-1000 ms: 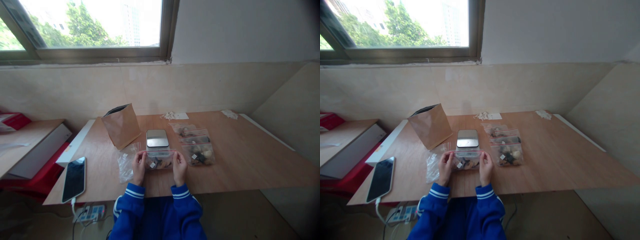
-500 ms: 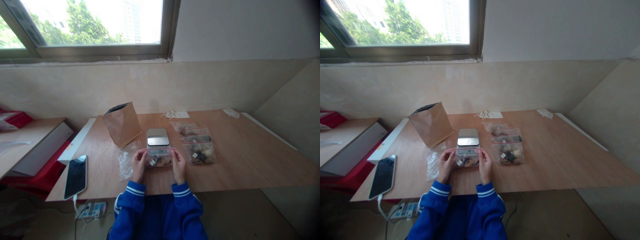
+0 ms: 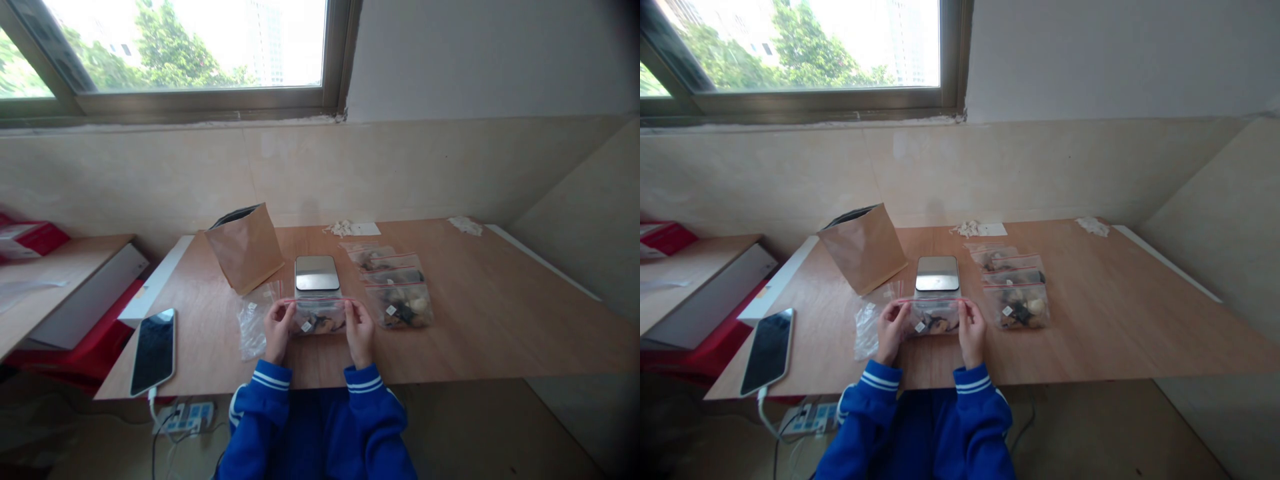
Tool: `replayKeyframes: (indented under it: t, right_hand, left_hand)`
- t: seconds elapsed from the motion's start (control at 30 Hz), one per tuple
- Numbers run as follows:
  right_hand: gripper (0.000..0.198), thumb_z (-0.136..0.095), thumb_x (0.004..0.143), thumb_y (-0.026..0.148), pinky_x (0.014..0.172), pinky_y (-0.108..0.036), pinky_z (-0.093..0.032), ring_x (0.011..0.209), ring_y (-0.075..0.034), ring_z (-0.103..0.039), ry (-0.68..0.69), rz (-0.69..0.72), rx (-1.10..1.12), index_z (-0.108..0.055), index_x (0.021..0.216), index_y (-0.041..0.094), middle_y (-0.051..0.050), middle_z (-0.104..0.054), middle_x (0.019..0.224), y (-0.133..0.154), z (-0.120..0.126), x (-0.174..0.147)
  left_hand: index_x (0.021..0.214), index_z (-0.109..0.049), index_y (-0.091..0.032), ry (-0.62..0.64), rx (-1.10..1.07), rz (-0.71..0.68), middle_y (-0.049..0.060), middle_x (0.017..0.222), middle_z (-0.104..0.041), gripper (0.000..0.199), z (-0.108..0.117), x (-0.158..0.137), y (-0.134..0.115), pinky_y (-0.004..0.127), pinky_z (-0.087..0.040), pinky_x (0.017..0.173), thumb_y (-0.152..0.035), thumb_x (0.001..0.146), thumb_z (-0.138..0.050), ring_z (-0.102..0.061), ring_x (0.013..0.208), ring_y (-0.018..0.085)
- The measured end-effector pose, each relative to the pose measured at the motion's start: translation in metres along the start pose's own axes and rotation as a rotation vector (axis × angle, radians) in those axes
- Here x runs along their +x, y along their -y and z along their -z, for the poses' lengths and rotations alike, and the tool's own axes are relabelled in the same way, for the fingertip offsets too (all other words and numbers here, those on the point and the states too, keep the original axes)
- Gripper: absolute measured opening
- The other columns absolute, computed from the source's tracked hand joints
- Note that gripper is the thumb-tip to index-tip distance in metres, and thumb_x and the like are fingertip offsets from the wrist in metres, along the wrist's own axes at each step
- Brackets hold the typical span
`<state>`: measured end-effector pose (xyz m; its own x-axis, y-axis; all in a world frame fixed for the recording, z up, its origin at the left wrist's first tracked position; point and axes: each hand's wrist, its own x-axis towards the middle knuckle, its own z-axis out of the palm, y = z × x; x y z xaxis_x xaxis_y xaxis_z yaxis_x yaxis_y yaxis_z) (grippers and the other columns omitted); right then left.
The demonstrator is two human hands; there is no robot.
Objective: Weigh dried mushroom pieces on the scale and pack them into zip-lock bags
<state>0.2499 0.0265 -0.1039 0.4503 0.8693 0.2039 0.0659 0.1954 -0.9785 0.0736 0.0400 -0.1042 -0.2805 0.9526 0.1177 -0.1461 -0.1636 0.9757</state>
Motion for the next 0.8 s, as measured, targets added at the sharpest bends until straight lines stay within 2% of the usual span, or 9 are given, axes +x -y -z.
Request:
replayKeyframes:
  t: [0.2,0.4,0.57,0.8]
  right_hand:
    - [0.04,-0.069,0.077,0.055,0.082,-0.038,-0.054,0.083,-0.024,-0.07,0.079,-0.086,0.15,-0.066,0.089,0.017,-0.007,-0.074,0.082,0.0099,-0.0014,-0.0008]
    - [0.036,-0.071,0.077,0.05,0.088,-0.041,-0.052,0.086,-0.024,-0.069,0.164,-0.128,0.129,-0.07,0.092,0.017,-0.006,-0.075,0.084,0.0064,0.0003,-0.001]
    - [0.035,-0.071,0.077,0.049,0.086,-0.04,-0.052,0.084,-0.024,-0.069,0.142,-0.123,0.108,-0.07,0.089,0.017,-0.006,-0.075,0.081,0.0049,0.0007,-0.0003]
    - [0.04,-0.074,0.071,0.053,0.078,-0.038,-0.054,0.077,-0.024,-0.069,0.099,-0.157,0.083,-0.071,0.086,0.016,-0.006,-0.074,0.077,0.004,0.0001,0.0011]
  left_hand:
    - [0.092,-0.071,-0.014,0.136,-0.05,0.053,0.006,0.089,-0.072,0.029,-0.0007,-0.0021,-0.0018,0.028,-0.05,0.077,-0.039,0.077,-0.073,-0.065,0.085,0.019]
    - [0.09,-0.071,-0.014,0.124,-0.071,0.088,0.005,0.085,-0.072,0.029,-0.0003,-0.0033,-0.0005,0.027,-0.05,0.074,-0.04,0.076,-0.074,-0.065,0.08,0.017]
    - [0.089,-0.071,-0.014,0.112,-0.067,0.117,0.006,0.084,-0.072,0.031,0.0006,-0.0035,-0.0016,0.028,-0.05,0.071,-0.041,0.075,-0.075,-0.065,0.077,0.017]
    - [0.086,-0.072,-0.014,0.095,-0.01,0.081,0.005,0.08,-0.073,0.029,0.0026,-0.0035,-0.0015,0.026,-0.049,0.068,-0.041,0.075,-0.075,-0.065,0.074,0.017]
